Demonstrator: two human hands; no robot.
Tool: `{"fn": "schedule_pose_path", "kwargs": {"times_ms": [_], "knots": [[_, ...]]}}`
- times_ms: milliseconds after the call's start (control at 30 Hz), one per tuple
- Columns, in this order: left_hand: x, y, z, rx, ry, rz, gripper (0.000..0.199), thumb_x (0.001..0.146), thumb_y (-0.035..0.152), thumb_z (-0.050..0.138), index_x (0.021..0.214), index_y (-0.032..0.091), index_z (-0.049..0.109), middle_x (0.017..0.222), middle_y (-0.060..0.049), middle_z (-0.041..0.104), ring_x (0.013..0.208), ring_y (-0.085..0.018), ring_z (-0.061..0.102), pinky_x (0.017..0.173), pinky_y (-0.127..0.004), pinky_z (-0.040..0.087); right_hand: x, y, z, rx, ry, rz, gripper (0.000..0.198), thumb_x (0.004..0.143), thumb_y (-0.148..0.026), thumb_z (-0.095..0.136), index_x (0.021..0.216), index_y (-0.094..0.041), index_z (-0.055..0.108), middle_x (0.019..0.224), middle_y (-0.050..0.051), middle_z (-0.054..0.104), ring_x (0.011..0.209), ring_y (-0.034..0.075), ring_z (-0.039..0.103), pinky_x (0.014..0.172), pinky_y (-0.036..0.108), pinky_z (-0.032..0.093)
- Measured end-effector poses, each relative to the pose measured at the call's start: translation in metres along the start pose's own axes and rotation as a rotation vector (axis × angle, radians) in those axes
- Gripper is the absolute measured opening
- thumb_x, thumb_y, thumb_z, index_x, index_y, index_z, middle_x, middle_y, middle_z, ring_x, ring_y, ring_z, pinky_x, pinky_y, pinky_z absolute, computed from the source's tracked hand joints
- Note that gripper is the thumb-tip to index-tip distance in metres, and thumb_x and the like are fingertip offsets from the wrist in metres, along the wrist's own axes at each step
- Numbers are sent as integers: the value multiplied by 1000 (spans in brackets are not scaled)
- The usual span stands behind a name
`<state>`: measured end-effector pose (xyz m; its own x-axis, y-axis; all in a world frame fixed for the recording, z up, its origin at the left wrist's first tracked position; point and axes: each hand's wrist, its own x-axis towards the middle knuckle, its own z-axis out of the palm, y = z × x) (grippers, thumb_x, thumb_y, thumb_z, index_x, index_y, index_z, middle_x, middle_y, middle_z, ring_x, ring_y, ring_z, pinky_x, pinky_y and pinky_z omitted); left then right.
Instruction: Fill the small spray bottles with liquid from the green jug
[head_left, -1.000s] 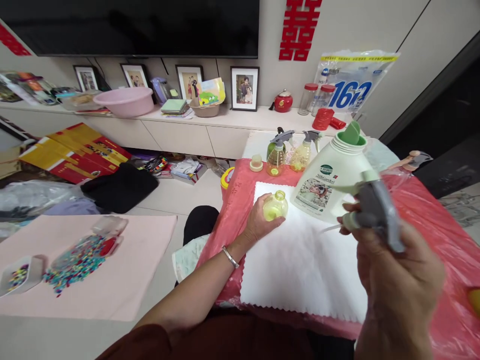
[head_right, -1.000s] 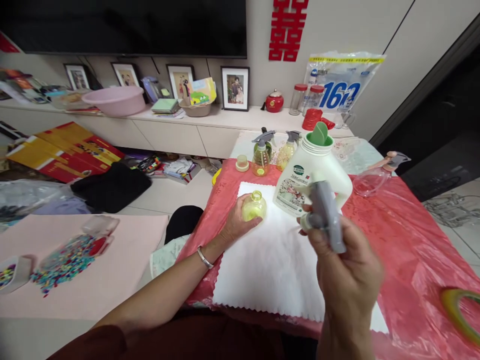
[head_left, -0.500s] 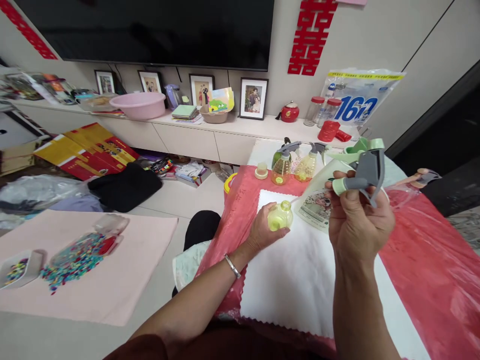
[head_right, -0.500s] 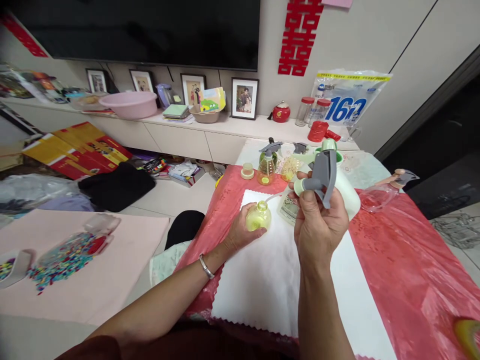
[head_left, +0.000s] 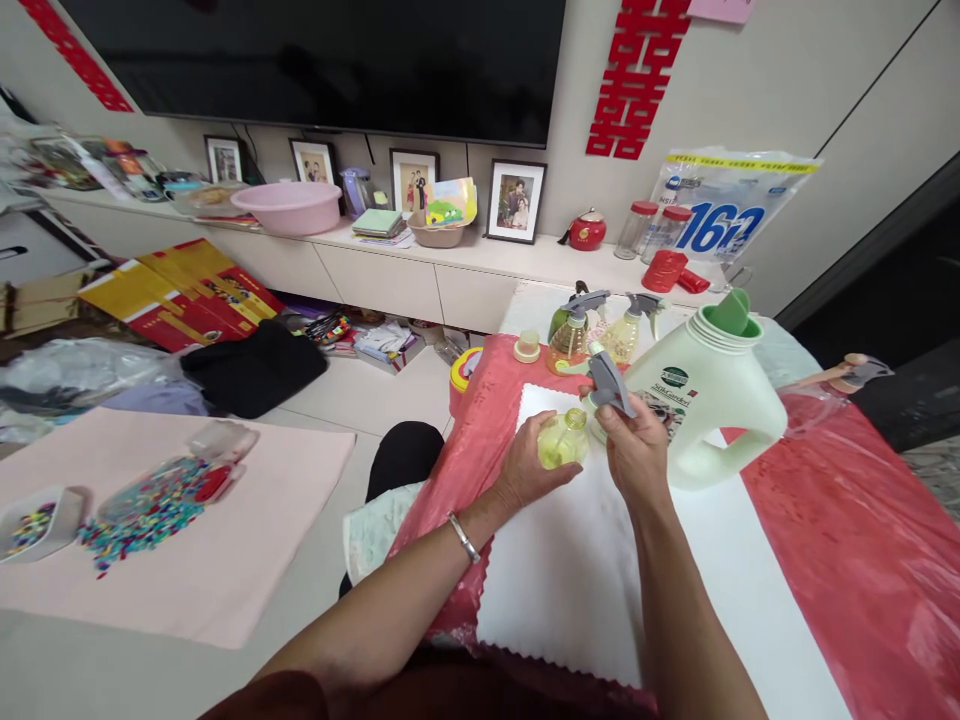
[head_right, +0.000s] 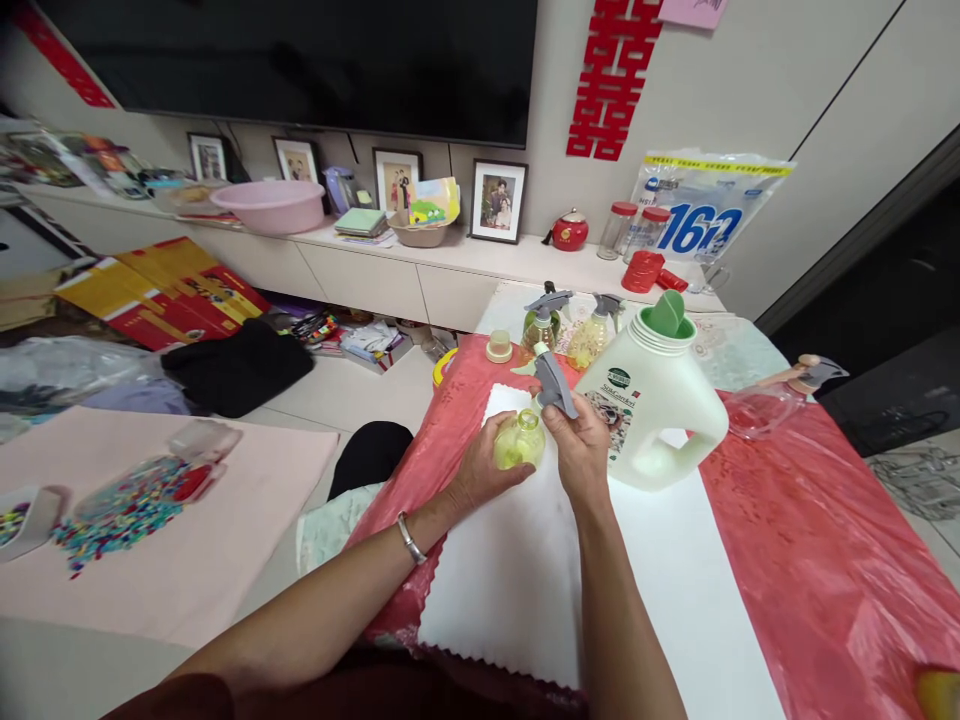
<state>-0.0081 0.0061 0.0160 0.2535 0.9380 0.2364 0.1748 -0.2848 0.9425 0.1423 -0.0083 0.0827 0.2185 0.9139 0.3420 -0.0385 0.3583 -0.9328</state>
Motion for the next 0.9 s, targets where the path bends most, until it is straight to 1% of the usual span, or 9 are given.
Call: {"fn": "schedule_pose_path", "kwargs": {"times_ms": [100, 233, 467, 600, 733, 900], "knots": [[0, -2, 0, 1, -5, 21, 82, 64, 45, 88, 133, 24, 49, 131, -14, 62, 120, -36, 61, 104, -57, 50, 1, 8, -1, 8, -66, 37, 47, 90, -53, 72, 118, -16, 65, 117, 12, 64, 112, 23, 61, 102, 40, 49], [0, -4, -1, 20, -19, 32, 87, 65, 52, 86, 136, 24, 47, 134, -14, 60, 124, -37, 60, 106, -57, 49, 2, 11, -3, 16, -117, 39, 48, 91, -53, 70, 123, -17, 65, 120, 12, 63, 114, 23, 61, 103, 40, 50], [0, -2, -3, 3, -26, 24, 90, 65, 57, 87, 138, 22, 47, 137, -15, 59, 128, -37, 57, 109, -56, 46, 7, -2, -9, -32, -146, -33, 40, 92, -45, 73, 123, -20, 70, 123, 8, 63, 115, 22, 61, 105, 37, 47], [-1, -1, -3, -1, -25, 19, 91, 65, 57, 87, 139, 21, 47, 137, -15, 59, 128, -36, 57, 110, -55, 46, 9, -6, -9, -56, -170, -53, 34, 92, -42, 75, 119, -21, 72, 120, 7, 64, 113, 20, 62, 99, 30, 49], [-2, -1, -3, -11, -23, 17, 88, 68, 57, 85, 139, 21, 47, 137, -15, 59, 126, -35, 58, 108, -55, 47, 7, 2, -7, -27, -186, -51, 32, 93, -41, 73, 119, -22, 72, 117, 6, 65, 110, 18, 63, 94, 27, 50], [-2, -3, -4, 4, -35, 29, 91, 66, 59, 86, 140, 21, 47, 138, -15, 59, 127, -36, 58, 110, -55, 46, 5, 15, -7, 23, -217, -30, 33, 95, -43, 71, 121, -22, 70, 122, 6, 64, 117, 20, 60, 97, 30, 51]]}}
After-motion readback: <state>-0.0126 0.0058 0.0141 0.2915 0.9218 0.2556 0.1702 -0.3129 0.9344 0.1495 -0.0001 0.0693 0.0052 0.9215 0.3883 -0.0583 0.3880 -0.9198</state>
